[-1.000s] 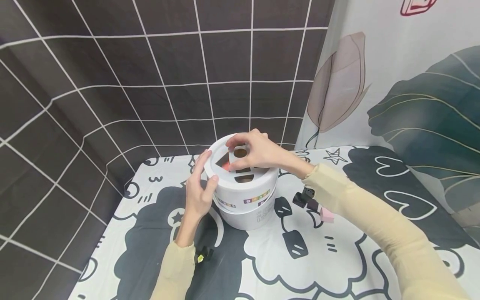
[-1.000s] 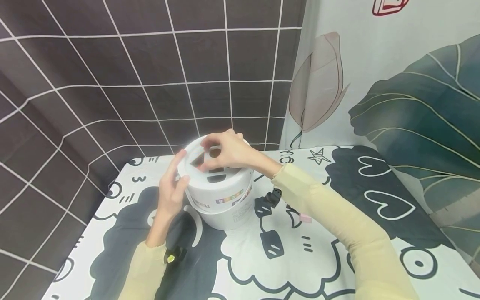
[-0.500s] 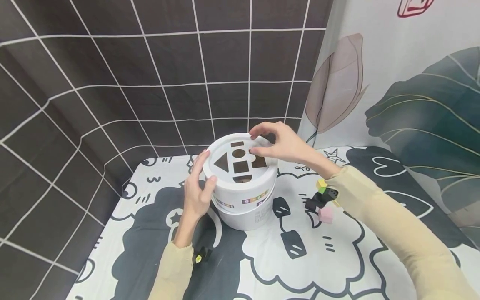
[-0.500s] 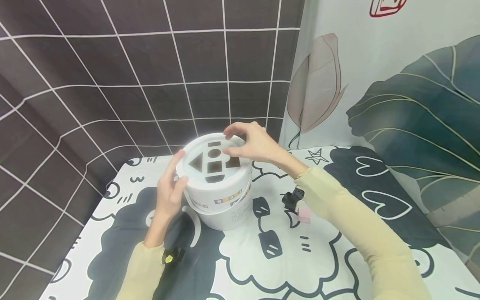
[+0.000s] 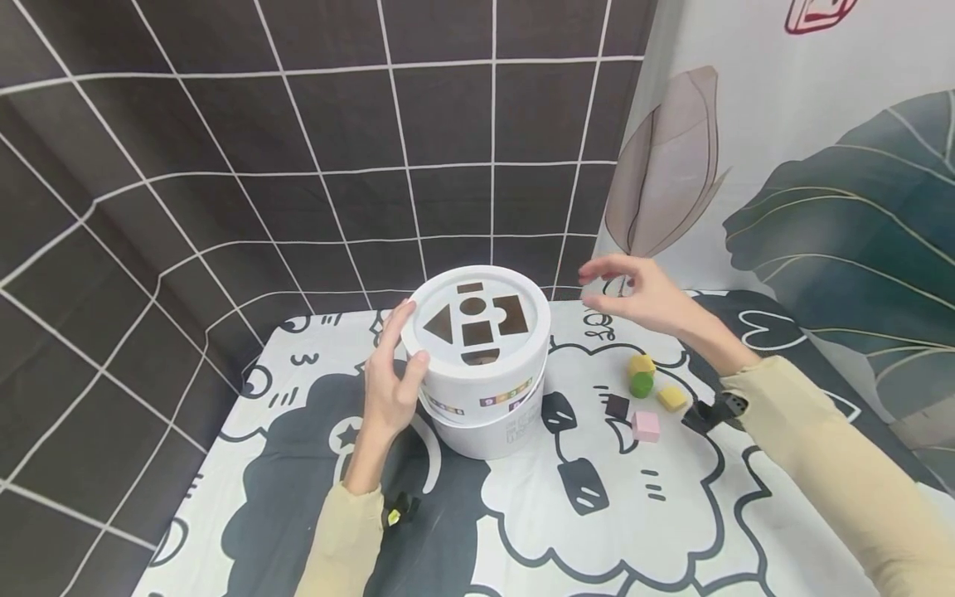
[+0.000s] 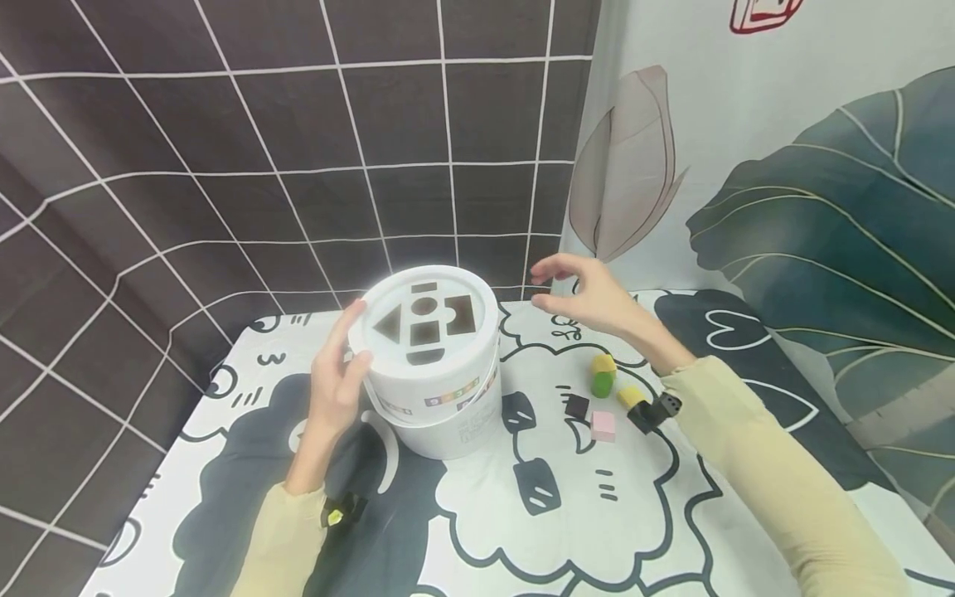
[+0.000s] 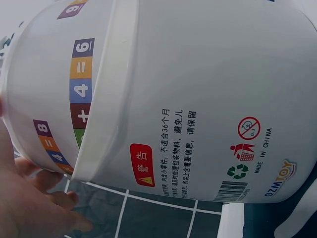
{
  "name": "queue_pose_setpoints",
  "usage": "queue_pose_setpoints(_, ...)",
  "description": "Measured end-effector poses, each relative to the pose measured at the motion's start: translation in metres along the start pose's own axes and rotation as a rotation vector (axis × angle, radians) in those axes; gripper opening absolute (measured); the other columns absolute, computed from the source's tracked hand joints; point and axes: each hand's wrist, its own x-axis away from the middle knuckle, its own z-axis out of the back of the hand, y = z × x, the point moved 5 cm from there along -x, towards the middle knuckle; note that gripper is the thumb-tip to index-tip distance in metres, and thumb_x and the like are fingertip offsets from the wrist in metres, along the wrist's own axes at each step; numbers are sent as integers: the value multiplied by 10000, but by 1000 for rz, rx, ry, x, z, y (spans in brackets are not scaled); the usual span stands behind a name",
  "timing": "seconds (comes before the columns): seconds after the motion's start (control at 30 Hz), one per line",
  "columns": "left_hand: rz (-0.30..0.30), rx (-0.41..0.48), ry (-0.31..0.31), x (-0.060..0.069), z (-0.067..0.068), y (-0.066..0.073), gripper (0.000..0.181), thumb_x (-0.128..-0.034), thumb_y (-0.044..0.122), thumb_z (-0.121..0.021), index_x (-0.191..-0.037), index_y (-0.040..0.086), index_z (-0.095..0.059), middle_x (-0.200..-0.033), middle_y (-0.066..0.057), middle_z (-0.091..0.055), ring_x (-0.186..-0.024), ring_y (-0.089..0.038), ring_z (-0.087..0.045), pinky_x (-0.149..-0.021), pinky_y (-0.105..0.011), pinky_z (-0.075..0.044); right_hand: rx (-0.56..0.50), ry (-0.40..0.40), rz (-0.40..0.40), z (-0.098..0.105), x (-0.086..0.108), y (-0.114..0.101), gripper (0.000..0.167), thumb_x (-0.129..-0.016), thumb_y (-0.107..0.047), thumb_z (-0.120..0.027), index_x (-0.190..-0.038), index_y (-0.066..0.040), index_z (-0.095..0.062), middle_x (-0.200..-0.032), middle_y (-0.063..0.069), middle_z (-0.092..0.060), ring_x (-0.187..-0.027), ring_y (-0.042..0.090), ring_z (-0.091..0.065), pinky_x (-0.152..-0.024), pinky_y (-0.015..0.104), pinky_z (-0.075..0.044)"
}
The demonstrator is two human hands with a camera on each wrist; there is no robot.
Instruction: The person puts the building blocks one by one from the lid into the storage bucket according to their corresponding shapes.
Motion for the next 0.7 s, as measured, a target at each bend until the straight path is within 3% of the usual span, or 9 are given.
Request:
queue_pose_setpoints(0.27, -4, -2, 4, 0, 0, 1, 647, -865, 296, -510, -1451, 20, -501, -1506, -130, -469, -1403, -282, -405, -1148, -508, -270, 66, 7, -72, 18, 31, 29, 361, -910, -129, -713, -1253, -37, -645, -1181, 148, -676, -1093, 245, -521, -822, 429, -372)
queue_pose_setpoints(0.7, -11, -8, 2, 0, 1, 1, 648, -866, 298, -504, -1448, 14, -501, -1502, -140, -471, -1404, -286, -404, -1148, -515, -265, 103, -9, -192, 28, 79, 78, 374, -919, -132, -711, -1268, -27, -626, -1185, 158, -662, -1088, 225, -529, -852, 362, -418)
